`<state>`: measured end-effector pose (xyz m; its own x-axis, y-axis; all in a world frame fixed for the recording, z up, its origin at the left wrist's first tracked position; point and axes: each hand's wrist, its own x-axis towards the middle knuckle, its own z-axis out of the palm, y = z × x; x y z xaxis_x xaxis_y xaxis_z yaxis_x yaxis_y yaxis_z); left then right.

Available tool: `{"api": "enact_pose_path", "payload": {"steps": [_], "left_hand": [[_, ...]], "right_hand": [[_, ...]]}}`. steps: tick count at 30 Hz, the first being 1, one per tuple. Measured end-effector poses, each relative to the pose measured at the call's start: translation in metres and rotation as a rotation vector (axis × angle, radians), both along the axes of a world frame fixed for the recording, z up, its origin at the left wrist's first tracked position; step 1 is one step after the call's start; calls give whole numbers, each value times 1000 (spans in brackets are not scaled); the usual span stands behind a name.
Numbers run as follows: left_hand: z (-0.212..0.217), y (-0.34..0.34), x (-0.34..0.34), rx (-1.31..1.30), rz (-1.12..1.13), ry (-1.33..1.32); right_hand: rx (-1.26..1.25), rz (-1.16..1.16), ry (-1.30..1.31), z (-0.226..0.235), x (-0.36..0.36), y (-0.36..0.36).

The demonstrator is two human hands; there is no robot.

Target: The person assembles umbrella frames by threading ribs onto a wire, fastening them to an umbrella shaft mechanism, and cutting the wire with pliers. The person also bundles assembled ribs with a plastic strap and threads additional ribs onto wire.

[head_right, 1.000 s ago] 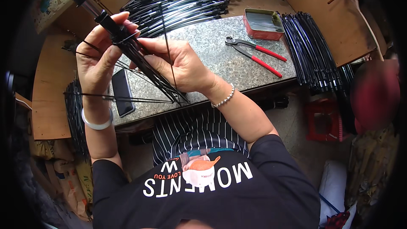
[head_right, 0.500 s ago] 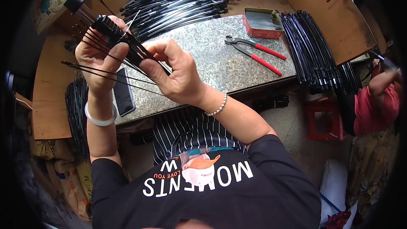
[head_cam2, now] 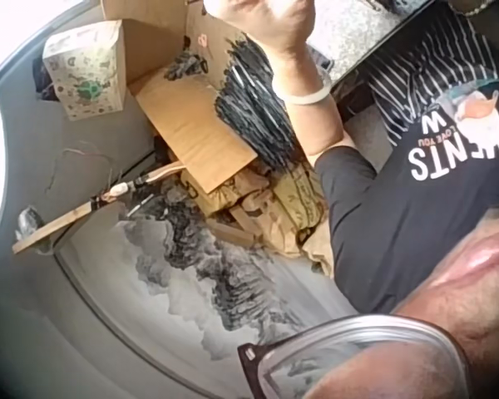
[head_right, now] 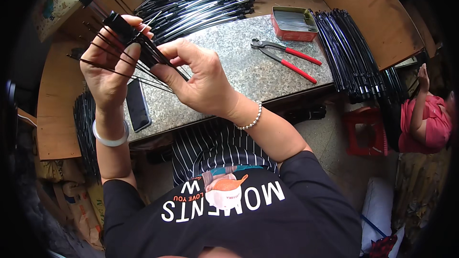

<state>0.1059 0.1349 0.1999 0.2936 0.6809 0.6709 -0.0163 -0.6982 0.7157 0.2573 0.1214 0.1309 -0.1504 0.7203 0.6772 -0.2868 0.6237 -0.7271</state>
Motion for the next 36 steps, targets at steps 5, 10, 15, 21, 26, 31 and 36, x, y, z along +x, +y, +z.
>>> {"api": "enact_pose_path", "payload": {"steps": [5,10,15,21,26,31,36], "left_hand": [[3,-12,14,-17,126,33],[-2,-13,19,-23,128,24],[-10,-11,23,32,130,-55],[-16,-12,25,51,127,-125],[-13,-15,26,19,115,-148],[-13,-17,25,-12,164,-124],[-14,-19,27,-51,192,-141]], "right_hand": [[-60,-93,118,-1,-6,-4],[-59,-92,66,-2,-4,-4],[-80,-102,134,0,-6,-3],[-40,-36,93,0,-3,0],[-53,-21,85,0,-3,0],[-79,-6,78,1,-3,1],[-89,5,67,3,-3,1]]}}
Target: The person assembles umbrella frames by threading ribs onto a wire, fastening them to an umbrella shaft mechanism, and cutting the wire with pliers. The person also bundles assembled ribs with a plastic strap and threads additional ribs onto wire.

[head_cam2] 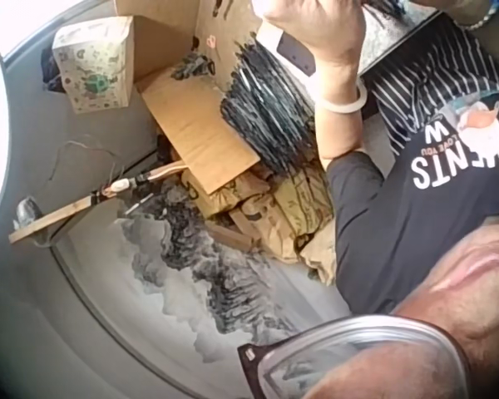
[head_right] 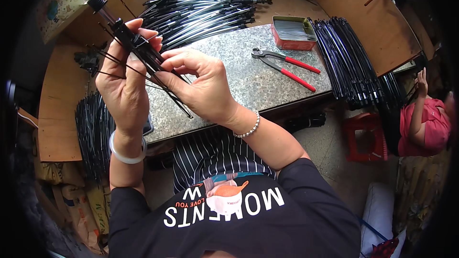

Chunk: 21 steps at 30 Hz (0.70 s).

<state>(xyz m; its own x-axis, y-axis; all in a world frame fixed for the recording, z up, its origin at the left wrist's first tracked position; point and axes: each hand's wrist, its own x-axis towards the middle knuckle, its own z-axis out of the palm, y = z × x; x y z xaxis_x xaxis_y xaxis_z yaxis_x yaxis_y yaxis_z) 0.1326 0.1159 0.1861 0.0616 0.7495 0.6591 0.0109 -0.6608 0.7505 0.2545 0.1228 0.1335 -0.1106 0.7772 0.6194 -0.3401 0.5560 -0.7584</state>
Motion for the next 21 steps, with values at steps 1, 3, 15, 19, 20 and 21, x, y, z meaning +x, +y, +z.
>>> {"api": "enact_pose_path", "payload": {"steps": [1,3,15,19,20,21], "left_hand": [[0,0,0,-8,-4,-13],[2,-2,0,-25,-34,-22],[-1,2,-4,-84,-320,-144],[-3,4,4,-39,-306,-158],[-5,5,5,-7,-241,-108],[-6,6,5,25,-176,-57]], "right_hand": [[-2,6,3,0,0,0],[-2,1,12,-3,0,0],[32,-41,-22,0,3,1],[44,-96,-95,5,3,0],[47,-111,-118,7,3,-1],[49,-125,-140,9,3,-2]]}}
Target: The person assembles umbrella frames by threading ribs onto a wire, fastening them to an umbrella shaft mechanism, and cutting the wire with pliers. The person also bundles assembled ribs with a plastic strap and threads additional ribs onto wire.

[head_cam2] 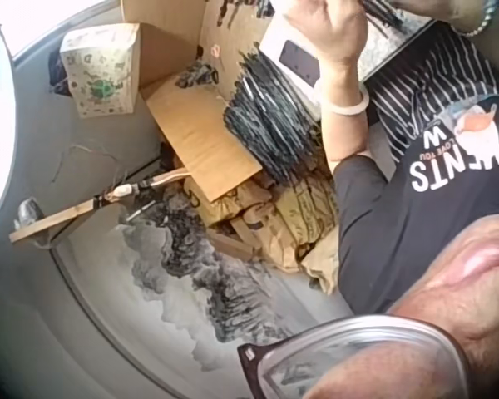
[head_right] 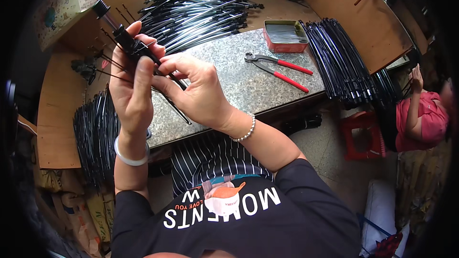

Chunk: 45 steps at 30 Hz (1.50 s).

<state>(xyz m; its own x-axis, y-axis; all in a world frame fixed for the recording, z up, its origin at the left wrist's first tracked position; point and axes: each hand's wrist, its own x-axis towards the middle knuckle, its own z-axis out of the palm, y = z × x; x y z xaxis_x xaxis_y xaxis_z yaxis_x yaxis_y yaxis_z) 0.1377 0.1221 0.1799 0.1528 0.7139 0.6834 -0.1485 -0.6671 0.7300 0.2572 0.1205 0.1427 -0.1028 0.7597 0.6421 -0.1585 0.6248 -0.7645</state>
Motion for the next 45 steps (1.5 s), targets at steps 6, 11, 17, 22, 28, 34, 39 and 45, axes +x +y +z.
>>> {"api": "enact_pose_path", "payload": {"steps": [6,11,17,22,28,34,39,45], "left_hand": [[-2,-1,-2,-45,-42,-45],[-5,-5,3,-33,-17,-44],[-8,-4,1,65,84,-37],[-1,-26,7,26,-11,-249],[-28,-57,3,-372,-54,-11],[-56,-78,26,-597,360,-471],[-77,-82,14,-101,223,239],[-75,-78,-14,-614,182,-27]], "right_hand": [[-74,-39,46,-2,-3,-8],[53,-52,6,-12,0,-8],[311,-446,-109,-23,-6,-8],[-226,78,-310,-63,-2,-43],[-113,53,-300,-83,15,-65],[376,-392,-287,-9,32,-66],[468,-441,-386,-16,46,-82],[186,-713,-768,-75,129,-34]]}}
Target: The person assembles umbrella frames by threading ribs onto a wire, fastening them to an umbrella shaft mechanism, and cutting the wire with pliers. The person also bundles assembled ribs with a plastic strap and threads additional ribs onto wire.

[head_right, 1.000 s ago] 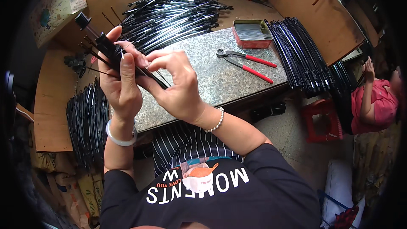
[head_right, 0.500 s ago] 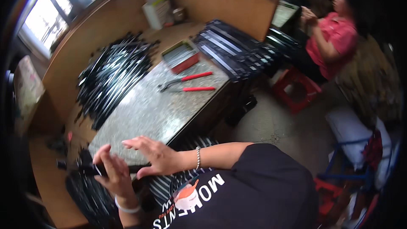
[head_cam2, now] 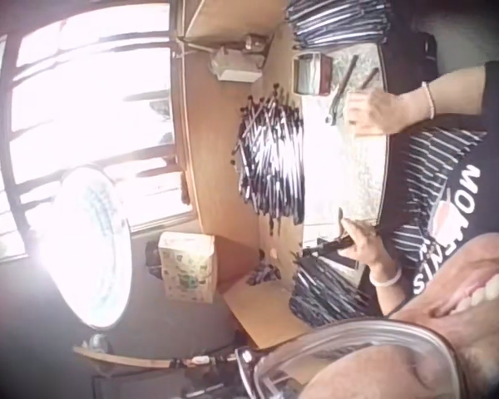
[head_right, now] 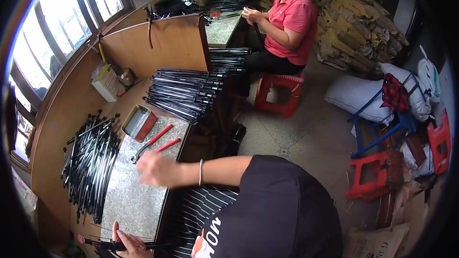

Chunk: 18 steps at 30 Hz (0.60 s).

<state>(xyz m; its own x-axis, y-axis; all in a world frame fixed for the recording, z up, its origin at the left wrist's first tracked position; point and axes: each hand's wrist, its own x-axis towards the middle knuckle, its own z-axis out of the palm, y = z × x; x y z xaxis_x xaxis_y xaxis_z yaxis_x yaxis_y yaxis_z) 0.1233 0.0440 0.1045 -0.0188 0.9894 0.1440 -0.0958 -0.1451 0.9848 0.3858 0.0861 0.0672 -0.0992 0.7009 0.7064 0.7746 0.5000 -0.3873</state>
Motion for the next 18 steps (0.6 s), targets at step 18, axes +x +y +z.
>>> {"api": "enact_pose_path", "payload": {"steps": [18], "left_hand": [[-4,5,18,23,-47,-33]], "right_hand": [[-171,-245,-320,-42,84,42]]}}
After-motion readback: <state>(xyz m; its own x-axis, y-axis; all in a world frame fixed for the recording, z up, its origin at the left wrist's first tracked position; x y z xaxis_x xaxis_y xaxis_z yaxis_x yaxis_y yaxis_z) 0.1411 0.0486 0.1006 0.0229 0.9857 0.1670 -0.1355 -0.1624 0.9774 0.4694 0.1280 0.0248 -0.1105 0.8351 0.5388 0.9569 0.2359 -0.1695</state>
